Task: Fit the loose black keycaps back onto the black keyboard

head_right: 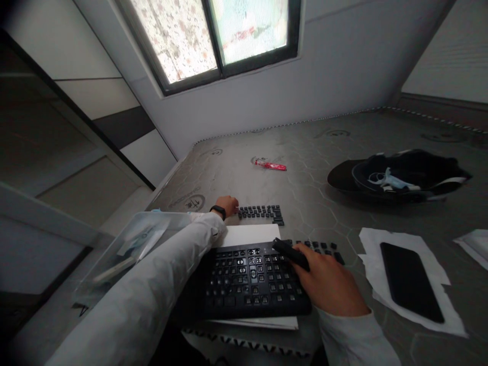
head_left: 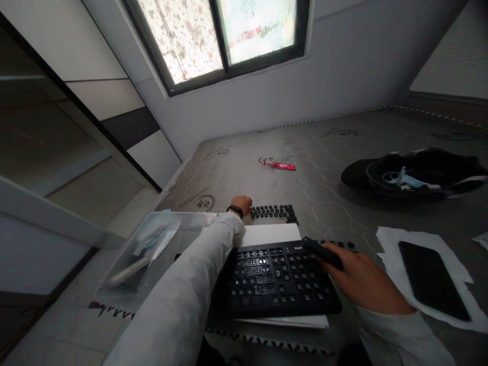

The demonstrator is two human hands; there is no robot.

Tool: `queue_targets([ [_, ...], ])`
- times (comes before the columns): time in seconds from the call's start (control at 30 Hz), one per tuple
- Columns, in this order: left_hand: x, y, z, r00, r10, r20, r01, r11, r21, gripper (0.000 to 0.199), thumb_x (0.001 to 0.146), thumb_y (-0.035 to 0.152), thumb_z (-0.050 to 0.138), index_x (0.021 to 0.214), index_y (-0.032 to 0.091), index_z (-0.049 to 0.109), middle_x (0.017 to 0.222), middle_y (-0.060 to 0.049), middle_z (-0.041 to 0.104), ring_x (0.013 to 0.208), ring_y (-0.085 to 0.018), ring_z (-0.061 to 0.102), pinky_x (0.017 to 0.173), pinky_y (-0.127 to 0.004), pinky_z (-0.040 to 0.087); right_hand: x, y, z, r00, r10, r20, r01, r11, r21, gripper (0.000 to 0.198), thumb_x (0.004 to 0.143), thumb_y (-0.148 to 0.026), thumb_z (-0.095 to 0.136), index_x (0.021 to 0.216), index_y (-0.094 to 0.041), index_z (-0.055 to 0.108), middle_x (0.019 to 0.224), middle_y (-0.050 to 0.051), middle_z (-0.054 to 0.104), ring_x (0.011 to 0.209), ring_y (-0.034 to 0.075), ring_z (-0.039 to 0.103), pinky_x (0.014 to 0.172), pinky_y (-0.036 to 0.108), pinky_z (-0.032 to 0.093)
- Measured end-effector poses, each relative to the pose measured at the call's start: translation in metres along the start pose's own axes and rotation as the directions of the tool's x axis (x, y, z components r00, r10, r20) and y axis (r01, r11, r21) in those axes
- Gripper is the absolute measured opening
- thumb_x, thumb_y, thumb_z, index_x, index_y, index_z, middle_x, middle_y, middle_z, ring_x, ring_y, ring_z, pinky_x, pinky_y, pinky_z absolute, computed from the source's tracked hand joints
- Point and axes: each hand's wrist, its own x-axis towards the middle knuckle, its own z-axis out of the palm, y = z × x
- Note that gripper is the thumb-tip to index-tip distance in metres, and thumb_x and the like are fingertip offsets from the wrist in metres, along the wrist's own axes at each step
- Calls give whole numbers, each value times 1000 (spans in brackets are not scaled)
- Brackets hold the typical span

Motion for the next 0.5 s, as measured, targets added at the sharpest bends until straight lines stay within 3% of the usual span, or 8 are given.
queue_targets([
  [0.13,-36,-4,-30,986,-38,-161,26,997,-76,27,93,37,48,104,21,67,104,-7,69,101,-22,62,85,-36,47,-4,-3,-2,1000,0,-7,0,1000,27,24,87,-44,48,94,-31,66,78,2,73,71,23,69,56,28,42],
  [0.27,-120,3,-40,947,-67,-315,22,990,-142,30,96,38,40,109,27,64,105,-3,70,97,-20,63,80,-30,46,-9,-14,-9,998,21,-60,-21,1000,10,32,89,-52,42,95,-30,65,74,2,71,69,24,68,55,29,41],
  [0.33,-177,6,-29,928,-80,-365,16,985,-174,28,96,37,40,109,27,63,104,-1,70,92,-17,64,77,-28,46,-11,-19,-10,998,9,-63,-8,1000,11,33,90,-52,40,97,-30,64,76,3,71,74,25,68,58,29,42],
  [0.37,-206,7,-19,897,-88,-433,-15,973,-229,27,95,36,41,106,26,64,102,-1,70,90,-17,63,77,-28,46,-12,-21,-9,998,-5,-68,5,1000,7,31,90,-50,41,97,-29,64,76,3,71,75,25,68,59,29,43],
  [0.5,-310,-1,36,830,-84,-552,-93,954,-285,25,92,25,45,109,23,64,108,-5,67,102,-19,59,90,-33,45,-17,-28,11,985,-104,-140,99,994,-39,20,85,-37,48,93,-27,63,74,4,70,70,25,68,58,30,42],
])
